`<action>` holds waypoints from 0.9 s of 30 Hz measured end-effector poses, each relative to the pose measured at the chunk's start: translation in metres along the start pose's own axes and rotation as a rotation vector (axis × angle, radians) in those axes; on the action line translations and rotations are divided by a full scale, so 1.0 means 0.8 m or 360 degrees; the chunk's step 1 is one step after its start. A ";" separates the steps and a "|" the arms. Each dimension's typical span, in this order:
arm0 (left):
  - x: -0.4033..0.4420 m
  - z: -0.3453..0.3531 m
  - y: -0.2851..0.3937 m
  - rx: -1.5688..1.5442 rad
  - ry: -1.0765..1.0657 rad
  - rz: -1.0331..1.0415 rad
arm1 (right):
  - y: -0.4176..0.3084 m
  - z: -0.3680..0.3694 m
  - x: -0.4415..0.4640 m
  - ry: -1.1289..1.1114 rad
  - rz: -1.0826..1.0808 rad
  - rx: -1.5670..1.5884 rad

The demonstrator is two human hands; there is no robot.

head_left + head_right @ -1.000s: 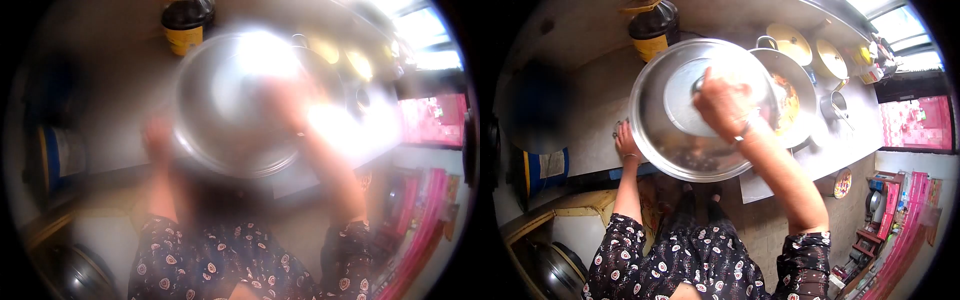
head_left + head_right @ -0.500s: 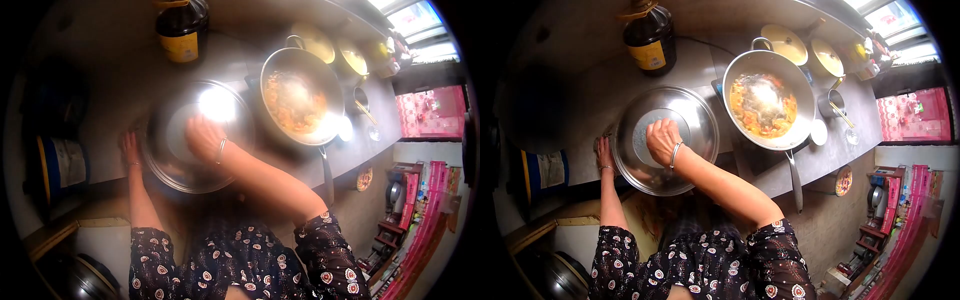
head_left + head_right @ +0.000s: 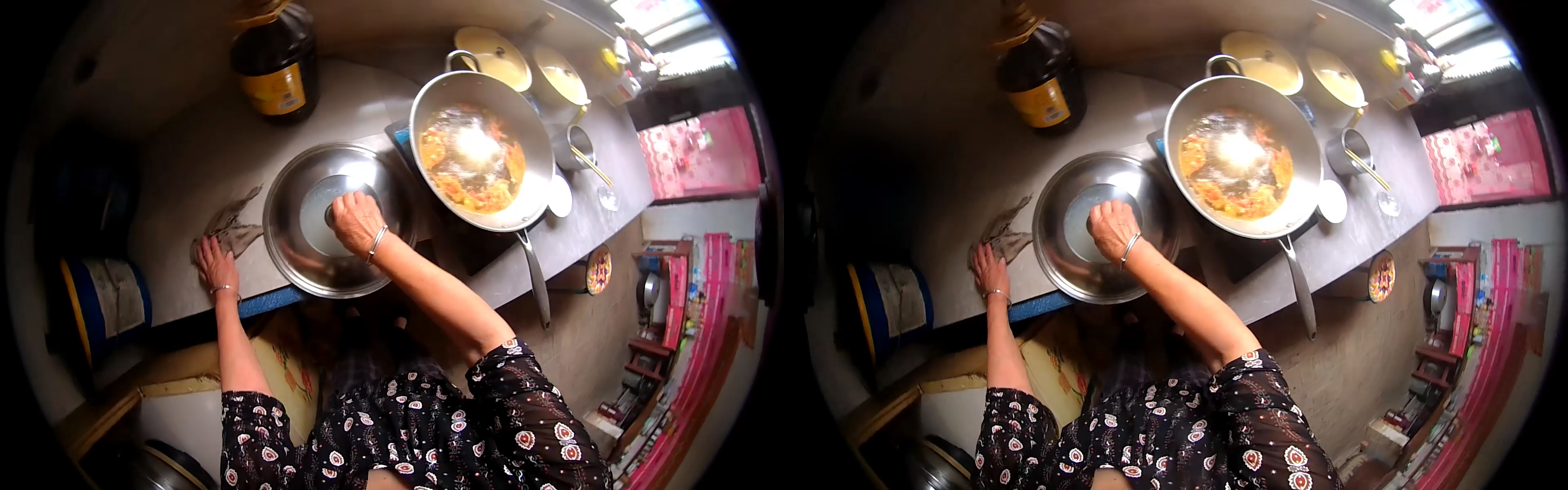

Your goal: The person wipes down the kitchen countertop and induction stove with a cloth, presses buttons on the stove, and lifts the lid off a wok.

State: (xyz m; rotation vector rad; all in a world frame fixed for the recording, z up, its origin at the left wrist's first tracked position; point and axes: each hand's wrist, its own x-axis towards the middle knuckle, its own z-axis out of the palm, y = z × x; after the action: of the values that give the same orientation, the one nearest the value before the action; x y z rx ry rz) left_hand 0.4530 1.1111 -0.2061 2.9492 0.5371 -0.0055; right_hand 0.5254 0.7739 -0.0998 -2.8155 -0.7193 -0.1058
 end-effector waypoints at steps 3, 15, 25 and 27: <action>0.006 0.002 -0.012 0.0029 -0.0052 -0.0037 | -0.014 -0.009 -0.011 0.0198 0.0169 -0.0111; -0.041 -0.070 0.093 -0.0136 0.0765 0.0356 | -0.036 -0.153 -0.228 -0.0203 0.0395 0.1309; -0.387 -0.126 0.376 -0.1373 -0.1645 0.0628 | 0.097 -0.170 -0.520 -0.0807 0.0792 0.1393; -0.444 -0.117 0.413 -0.1291 -0.2093 0.0894 | 0.111 -0.171 -0.558 -0.0846 0.0811 0.1412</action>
State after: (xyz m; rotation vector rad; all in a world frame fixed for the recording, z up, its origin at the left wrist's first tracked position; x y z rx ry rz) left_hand 0.2344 0.6943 -0.0565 1.6519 -0.3984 -1.1895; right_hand 0.1752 0.4580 -0.0419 -2.0430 -0.0468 0.8473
